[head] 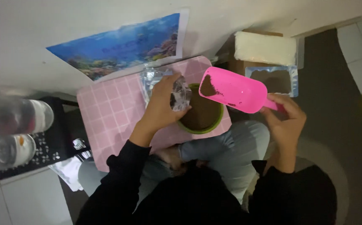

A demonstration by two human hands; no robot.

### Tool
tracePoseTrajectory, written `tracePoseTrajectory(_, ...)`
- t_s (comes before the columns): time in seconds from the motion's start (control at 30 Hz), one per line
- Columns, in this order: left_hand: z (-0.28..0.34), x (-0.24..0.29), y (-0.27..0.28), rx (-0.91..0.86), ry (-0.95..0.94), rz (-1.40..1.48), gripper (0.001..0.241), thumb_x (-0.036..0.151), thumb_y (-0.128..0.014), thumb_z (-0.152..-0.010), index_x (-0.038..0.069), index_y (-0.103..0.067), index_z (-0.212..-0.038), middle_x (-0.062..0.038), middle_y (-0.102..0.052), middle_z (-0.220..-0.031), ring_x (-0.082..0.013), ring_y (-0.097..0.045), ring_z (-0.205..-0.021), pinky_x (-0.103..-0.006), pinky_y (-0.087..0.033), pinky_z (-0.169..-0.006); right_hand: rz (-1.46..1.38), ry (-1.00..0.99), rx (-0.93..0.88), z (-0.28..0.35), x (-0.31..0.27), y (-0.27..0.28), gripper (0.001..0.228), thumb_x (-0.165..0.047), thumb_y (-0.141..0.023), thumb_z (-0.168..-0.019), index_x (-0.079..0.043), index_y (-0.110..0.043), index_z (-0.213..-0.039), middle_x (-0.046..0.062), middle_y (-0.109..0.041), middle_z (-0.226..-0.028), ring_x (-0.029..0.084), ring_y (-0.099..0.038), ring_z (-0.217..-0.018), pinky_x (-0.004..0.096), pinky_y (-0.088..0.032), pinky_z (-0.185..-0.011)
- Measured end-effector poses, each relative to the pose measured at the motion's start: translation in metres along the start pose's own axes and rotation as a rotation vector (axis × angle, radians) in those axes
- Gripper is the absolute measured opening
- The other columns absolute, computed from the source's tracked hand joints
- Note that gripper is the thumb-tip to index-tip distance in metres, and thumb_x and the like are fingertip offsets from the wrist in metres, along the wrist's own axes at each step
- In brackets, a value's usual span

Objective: Filling a small silver pouch with dark brown bait powder using a pink scoop

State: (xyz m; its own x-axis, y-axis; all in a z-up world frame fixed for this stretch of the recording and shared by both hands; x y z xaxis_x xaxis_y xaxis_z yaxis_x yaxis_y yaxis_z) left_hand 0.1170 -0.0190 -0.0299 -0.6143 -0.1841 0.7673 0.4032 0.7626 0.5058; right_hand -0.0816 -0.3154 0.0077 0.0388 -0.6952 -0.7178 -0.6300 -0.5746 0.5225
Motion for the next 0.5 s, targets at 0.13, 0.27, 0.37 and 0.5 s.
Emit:
tracePoseTrajectory(0.13, 0.0, -0.016, 0.009, -0.049, -0.025, 0.101, 0.099, 0.03, -0.09, -0.072, 0.002, -0.041, -0.153, -0.028, -0.055, -0.133, -0.0494, -0.054, -0.125, -0.0576, -0.035, -0.113, -0.05, -0.045, 0.009, 0.002, -0.02, -0.015, 0.032, 0.01, -0.088, -0.084, 0.003, -0.073, -0.112, 0.021, -0.07, -0.105, 0.034, -0.066, -0.104, 0.049, -0.048, -0.102)
tracePoseTrajectory(0.27, 0.005, -0.014, 0.008, -0.062, -0.005, -0.1, 0.106, 0.042, -0.092, -0.065, 0.003, -0.043, -0.15, -0.021, -0.056, -0.134, -0.0436, -0.057, -0.125, -0.0569, -0.037, -0.108, -0.046, -0.057, -0.014, 0.018, -0.006, -0.02, 0.035, 0.01, -0.088, -0.081, 0.003, -0.074, -0.112, 0.022, -0.071, -0.108, 0.032, -0.067, -0.108, 0.045, -0.048, -0.102)
tracePoseTrajectory(0.37, 0.0, 0.001, 0.017, -0.039, 0.036, -0.124, 0.102, 0.041, -0.091, -0.068, 0.003, -0.044, -0.151, -0.022, -0.056, -0.136, -0.0429, -0.055, -0.128, -0.0556, -0.034, -0.111, -0.08, -0.023, -0.045, 0.003, 0.0, -0.022, 0.034, 0.01, -0.086, -0.082, 0.002, -0.074, -0.112, 0.021, -0.071, -0.107, 0.033, -0.067, -0.106, 0.045, -0.048, -0.1)
tracePoseTrajectory(0.5, 0.002, 0.023, 0.02, -0.009, 0.09, -0.082, 0.105, 0.028, -0.095, -0.062, -0.001, -0.045, -0.149, -0.029, -0.055, -0.134, -0.0478, -0.054, -0.127, -0.0562, -0.033, -0.113, -0.197, -0.055, -0.048, -0.007, 0.007, -0.02, 0.029, 0.003, -0.086, -0.087, 0.002, -0.072, -0.112, 0.02, -0.071, -0.11, 0.029, -0.066, -0.106, 0.044, -0.049, -0.099)
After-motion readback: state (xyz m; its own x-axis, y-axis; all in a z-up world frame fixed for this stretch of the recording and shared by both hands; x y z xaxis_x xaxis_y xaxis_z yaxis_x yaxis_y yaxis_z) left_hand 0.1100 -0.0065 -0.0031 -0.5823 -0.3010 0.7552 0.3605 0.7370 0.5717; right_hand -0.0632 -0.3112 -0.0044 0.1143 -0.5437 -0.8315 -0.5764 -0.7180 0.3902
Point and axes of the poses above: each hand's wrist, its own z-axis away from the middle knuckle, its own y-axis out of the back of the hand, x = y × z, the point moved 3 cm from there along -z, towards the middle knuckle
